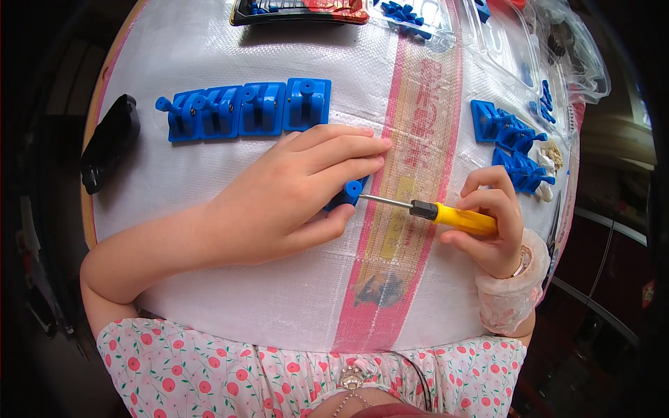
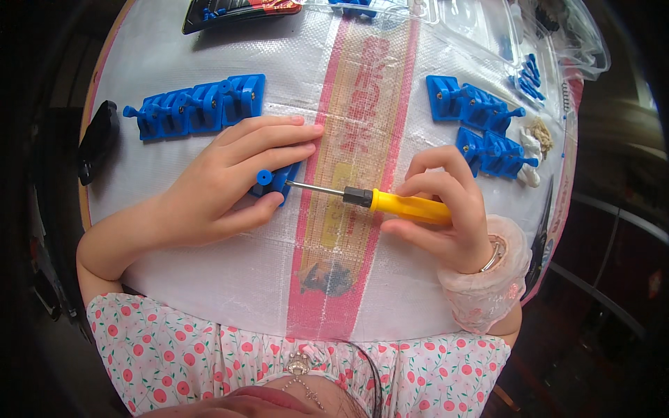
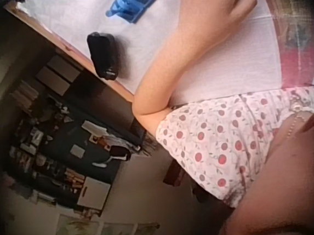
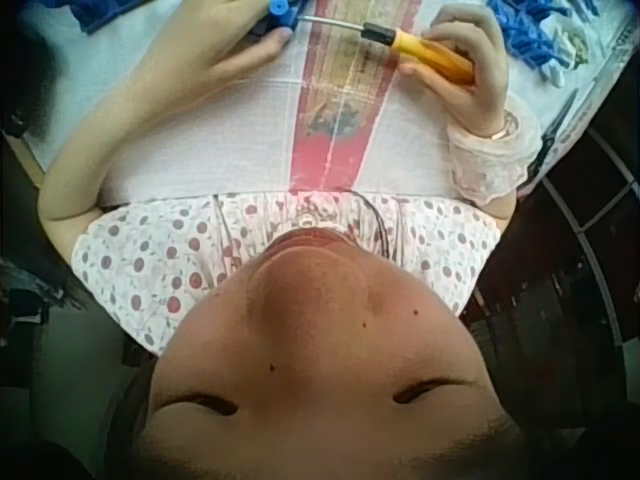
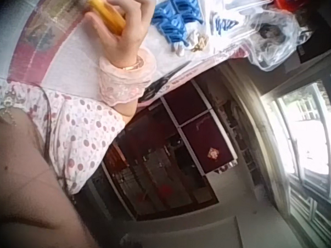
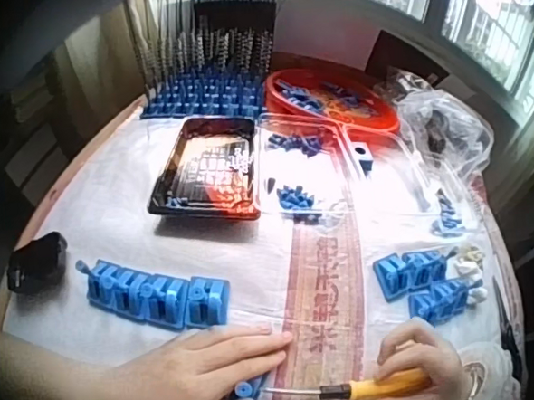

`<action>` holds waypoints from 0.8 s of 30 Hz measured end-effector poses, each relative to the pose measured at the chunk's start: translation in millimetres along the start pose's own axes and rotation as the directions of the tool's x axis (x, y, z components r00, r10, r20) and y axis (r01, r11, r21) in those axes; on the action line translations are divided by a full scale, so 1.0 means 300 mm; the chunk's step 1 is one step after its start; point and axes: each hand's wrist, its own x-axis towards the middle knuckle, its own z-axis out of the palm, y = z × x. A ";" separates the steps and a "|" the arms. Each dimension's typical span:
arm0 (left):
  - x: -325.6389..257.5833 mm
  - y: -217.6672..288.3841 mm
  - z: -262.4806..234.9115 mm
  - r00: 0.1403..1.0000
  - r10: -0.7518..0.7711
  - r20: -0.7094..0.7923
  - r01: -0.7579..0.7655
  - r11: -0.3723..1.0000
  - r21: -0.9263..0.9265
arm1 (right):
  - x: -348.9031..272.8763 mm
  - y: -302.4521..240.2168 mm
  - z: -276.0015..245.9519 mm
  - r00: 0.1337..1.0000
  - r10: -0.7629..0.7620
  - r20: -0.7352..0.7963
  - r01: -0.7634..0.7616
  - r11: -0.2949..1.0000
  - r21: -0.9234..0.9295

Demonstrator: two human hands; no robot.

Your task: Assembling small blue plastic fixture components using a manual screwdriver.

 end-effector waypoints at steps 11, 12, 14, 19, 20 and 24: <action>0.004 -0.004 -0.005 1.000 0.006 -0.007 -0.006 1.000 -0.003 | 0.002 0.019 -0.035 0.996 -0.001 0.090 0.003 1.000 -0.017; 0.004 -0.003 -0.004 1.000 0.005 -0.007 -0.005 1.000 -0.003 | 0.002 0.022 -0.036 0.996 -0.005 0.092 0.006 1.000 -0.014; 0.004 -0.004 -0.004 1.000 0.007 -0.008 -0.007 1.000 -0.005 | 0.001 0.024 -0.035 0.996 -0.004 0.089 0.005 1.000 -0.009; 0.004 -0.006 -0.005 1.000 0.009 -0.007 -0.009 1.000 -0.005 | 0.017 0.004 -0.017 0.997 -0.059 0.057 0.065 0.993 -0.101; 0.004 -0.006 -0.005 1.000 0.009 -0.007 -0.009 1.000 -0.006 | 0.014 0.008 -0.016 0.997 -0.061 0.047 0.065 0.994 -0.083; 0.005 -0.005 -0.006 1.000 0.007 -0.006 -0.007 1.000 -0.009 | 0.003 0.016 -0.023 0.998 -0.023 0.059 0.026 0.999 -0.040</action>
